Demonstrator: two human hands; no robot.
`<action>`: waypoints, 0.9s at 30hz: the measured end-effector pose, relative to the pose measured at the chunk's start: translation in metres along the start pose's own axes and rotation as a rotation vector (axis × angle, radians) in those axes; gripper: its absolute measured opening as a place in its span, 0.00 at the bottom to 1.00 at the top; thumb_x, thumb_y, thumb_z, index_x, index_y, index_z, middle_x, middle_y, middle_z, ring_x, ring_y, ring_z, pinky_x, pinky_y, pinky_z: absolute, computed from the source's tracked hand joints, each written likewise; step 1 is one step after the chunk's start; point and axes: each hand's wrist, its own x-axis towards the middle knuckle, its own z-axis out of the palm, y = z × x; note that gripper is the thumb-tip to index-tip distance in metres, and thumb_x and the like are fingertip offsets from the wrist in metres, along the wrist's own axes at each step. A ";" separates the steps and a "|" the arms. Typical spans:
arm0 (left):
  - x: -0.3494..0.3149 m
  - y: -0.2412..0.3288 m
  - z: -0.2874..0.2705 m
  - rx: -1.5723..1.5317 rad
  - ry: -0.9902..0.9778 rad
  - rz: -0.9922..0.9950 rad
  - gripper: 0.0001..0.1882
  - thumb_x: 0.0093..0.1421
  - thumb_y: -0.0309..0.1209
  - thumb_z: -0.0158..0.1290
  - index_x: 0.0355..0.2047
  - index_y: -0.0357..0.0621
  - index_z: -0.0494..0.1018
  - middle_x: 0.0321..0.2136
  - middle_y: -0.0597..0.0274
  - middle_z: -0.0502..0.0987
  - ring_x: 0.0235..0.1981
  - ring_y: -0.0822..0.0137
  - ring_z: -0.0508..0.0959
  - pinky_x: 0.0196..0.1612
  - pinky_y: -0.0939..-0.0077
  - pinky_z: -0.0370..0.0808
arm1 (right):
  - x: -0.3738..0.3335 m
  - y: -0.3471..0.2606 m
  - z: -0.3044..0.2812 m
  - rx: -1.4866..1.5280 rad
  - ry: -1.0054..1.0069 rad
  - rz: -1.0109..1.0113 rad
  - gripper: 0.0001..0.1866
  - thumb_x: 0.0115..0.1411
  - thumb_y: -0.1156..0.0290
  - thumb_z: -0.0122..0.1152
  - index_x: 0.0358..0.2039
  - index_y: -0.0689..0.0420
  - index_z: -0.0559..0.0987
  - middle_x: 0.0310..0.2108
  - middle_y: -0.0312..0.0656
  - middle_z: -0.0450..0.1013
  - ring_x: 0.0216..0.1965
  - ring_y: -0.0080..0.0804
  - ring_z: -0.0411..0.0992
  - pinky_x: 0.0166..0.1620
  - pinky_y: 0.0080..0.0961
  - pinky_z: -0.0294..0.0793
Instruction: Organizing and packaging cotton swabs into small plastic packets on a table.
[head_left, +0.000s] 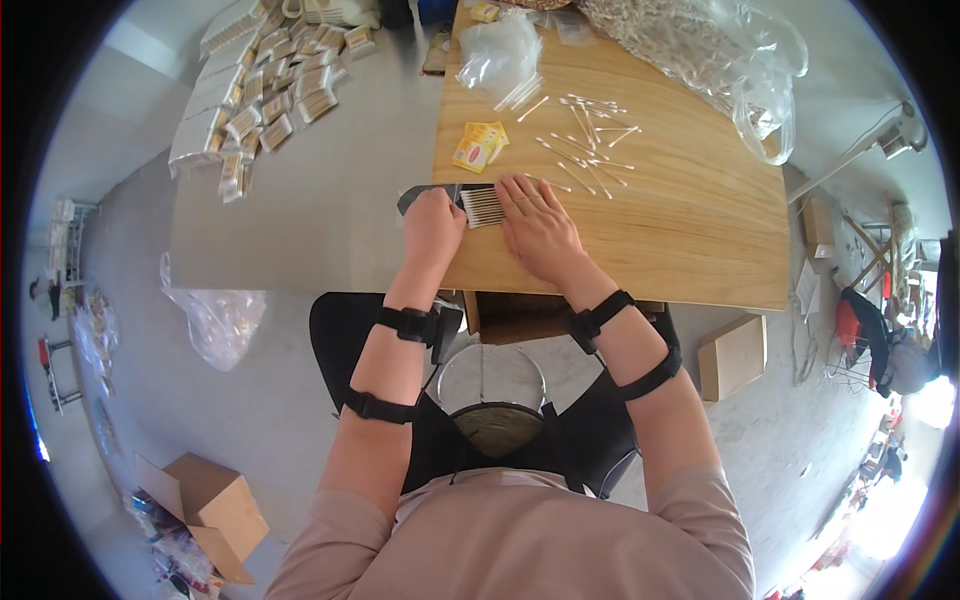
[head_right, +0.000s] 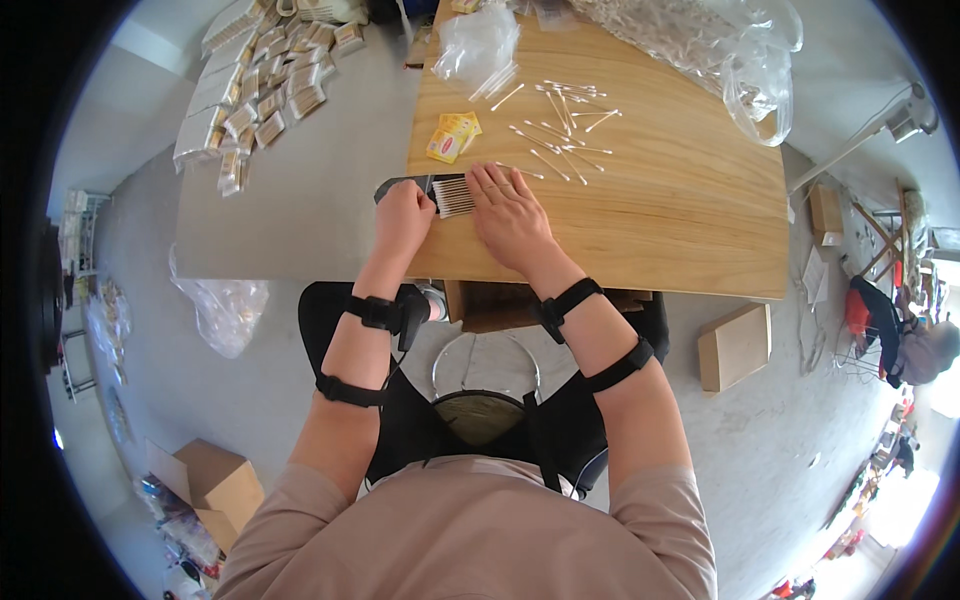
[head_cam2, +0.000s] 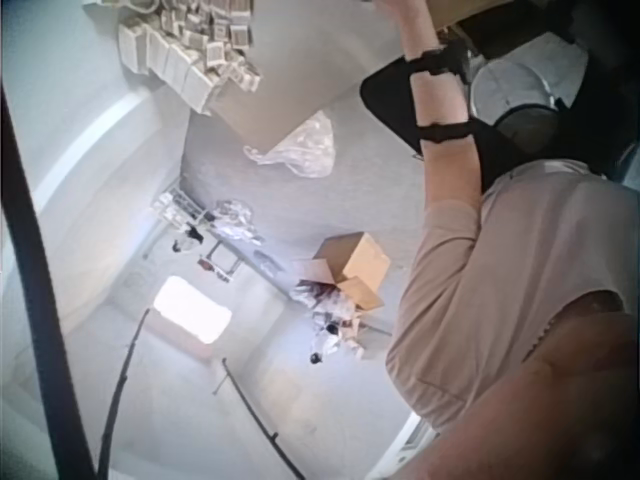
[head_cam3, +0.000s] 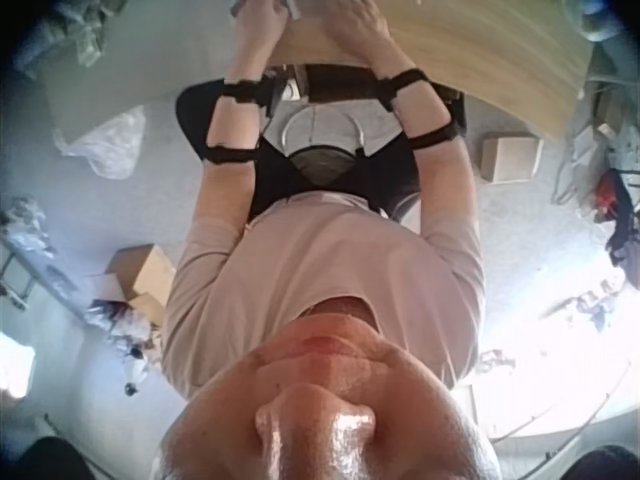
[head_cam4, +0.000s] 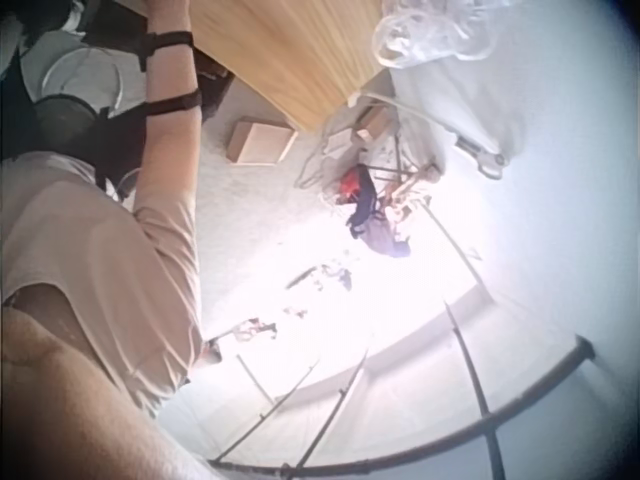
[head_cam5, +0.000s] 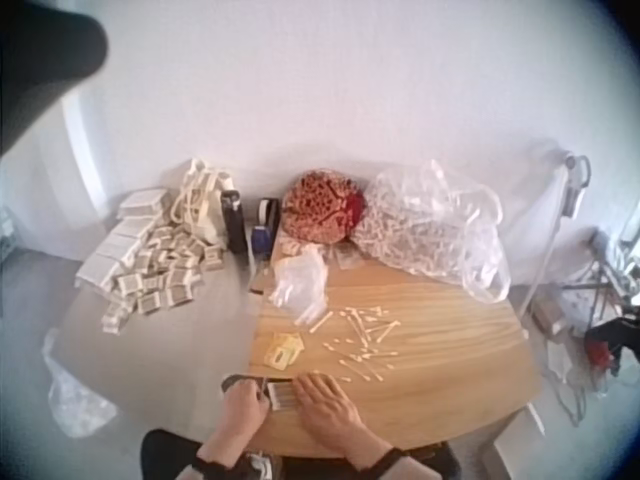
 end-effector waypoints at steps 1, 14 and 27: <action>0.001 -0.001 -0.001 0.002 -0.002 0.002 0.07 0.54 0.28 0.56 0.25 0.38 0.72 0.27 0.48 0.77 0.31 0.47 0.78 0.35 0.56 0.75 | 0.002 0.000 0.002 0.002 -0.008 -0.018 0.29 0.64 0.66 0.47 0.65 0.60 0.62 0.67 0.45 0.59 0.69 0.38 0.54 0.70 0.41 0.48; -0.006 0.011 -0.016 -0.034 -0.114 -0.178 0.10 0.57 0.32 0.55 0.26 0.37 0.74 0.27 0.47 0.79 0.31 0.46 0.80 0.34 0.55 0.77 | 0.019 -0.035 0.013 -0.046 0.077 0.103 0.26 0.63 0.67 0.48 0.62 0.61 0.67 0.65 0.44 0.63 0.68 0.37 0.58 0.70 0.43 0.48; -0.010 0.013 -0.012 0.027 -0.096 -0.161 0.10 0.58 0.34 0.54 0.28 0.39 0.76 0.28 0.48 0.80 0.32 0.47 0.80 0.35 0.55 0.77 | 0.022 -0.043 0.031 -0.035 0.097 0.196 0.28 0.63 0.67 0.45 0.64 0.60 0.65 0.66 0.44 0.60 0.70 0.37 0.54 0.71 0.43 0.45</action>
